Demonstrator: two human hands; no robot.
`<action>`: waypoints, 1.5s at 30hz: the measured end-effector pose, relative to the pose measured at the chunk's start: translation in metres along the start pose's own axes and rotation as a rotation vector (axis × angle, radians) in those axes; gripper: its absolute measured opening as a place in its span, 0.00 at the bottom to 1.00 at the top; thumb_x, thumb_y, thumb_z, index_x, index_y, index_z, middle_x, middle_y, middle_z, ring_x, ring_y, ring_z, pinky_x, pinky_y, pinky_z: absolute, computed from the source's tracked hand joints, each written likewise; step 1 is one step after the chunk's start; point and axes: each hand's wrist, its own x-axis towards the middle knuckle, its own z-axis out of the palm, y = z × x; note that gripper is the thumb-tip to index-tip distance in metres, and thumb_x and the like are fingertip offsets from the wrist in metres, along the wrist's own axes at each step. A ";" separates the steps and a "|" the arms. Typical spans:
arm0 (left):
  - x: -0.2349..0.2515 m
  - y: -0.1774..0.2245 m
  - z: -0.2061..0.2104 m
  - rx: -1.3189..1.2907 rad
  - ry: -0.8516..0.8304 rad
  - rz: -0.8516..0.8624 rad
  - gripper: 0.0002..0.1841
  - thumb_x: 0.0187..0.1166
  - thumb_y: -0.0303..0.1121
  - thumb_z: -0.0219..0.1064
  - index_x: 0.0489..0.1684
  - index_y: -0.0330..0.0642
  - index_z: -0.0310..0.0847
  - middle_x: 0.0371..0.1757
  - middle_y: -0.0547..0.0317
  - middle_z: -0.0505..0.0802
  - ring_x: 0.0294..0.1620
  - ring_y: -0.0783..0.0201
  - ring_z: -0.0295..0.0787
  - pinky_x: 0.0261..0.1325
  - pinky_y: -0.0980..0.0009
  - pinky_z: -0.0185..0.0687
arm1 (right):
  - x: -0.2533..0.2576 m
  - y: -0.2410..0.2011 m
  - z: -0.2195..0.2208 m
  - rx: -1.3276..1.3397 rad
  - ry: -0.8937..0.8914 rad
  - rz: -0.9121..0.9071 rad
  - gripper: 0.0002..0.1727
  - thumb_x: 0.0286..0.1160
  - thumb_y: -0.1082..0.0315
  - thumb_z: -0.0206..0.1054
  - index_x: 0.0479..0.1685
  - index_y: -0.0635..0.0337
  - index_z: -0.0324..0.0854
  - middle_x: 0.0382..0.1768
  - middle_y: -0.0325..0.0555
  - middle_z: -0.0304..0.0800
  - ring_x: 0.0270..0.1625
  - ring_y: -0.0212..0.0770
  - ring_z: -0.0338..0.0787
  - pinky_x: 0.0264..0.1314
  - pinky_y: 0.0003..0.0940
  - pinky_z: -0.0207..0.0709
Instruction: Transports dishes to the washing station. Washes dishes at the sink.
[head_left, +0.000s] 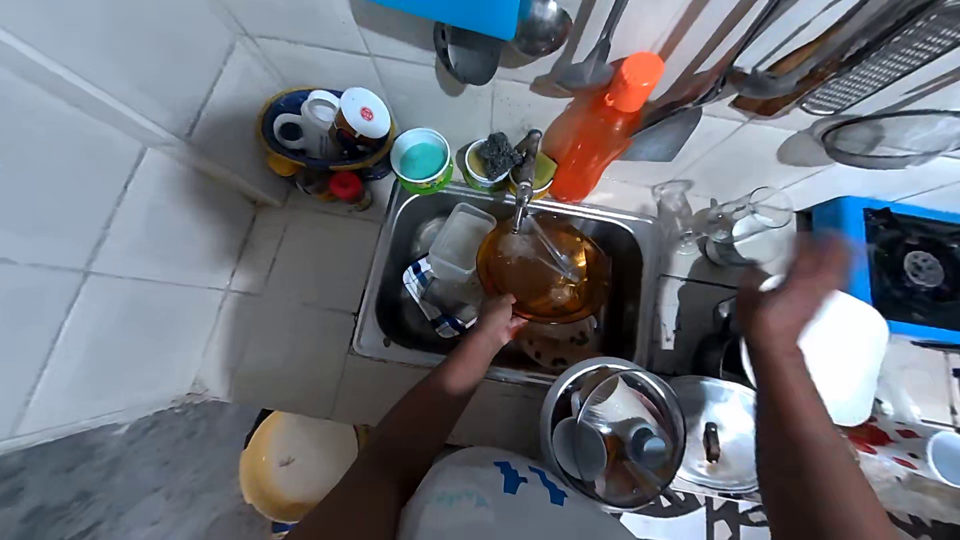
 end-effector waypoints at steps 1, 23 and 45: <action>-0.004 0.004 0.004 -0.021 -0.014 0.006 0.19 0.85 0.21 0.52 0.74 0.30 0.65 0.59 0.35 0.82 0.50 0.48 0.88 0.47 0.57 0.90 | 0.010 -0.035 0.015 0.031 -0.140 -0.112 0.33 0.84 0.60 0.61 0.85 0.67 0.66 0.86 0.74 0.60 0.89 0.75 0.59 0.87 0.74 0.54; -0.065 0.046 -0.027 0.269 0.027 0.173 0.34 0.85 0.31 0.58 0.94 0.46 0.53 0.82 0.40 0.75 0.77 0.47 0.76 0.71 0.46 0.79 | 0.015 -0.170 0.225 -0.017 -0.742 -0.147 0.55 0.84 0.33 0.50 0.97 0.59 0.26 0.97 0.58 0.21 0.97 0.65 0.22 0.93 0.71 0.22; 0.030 0.058 -0.056 0.189 -0.062 0.443 0.35 0.93 0.60 0.35 0.91 0.48 0.59 0.84 0.51 0.77 0.83 0.59 0.73 0.84 0.53 0.71 | -0.036 -0.168 0.150 0.389 -1.168 -0.744 0.35 0.94 0.44 0.37 0.97 0.45 0.49 0.97 0.44 0.43 0.98 0.53 0.42 0.96 0.64 0.33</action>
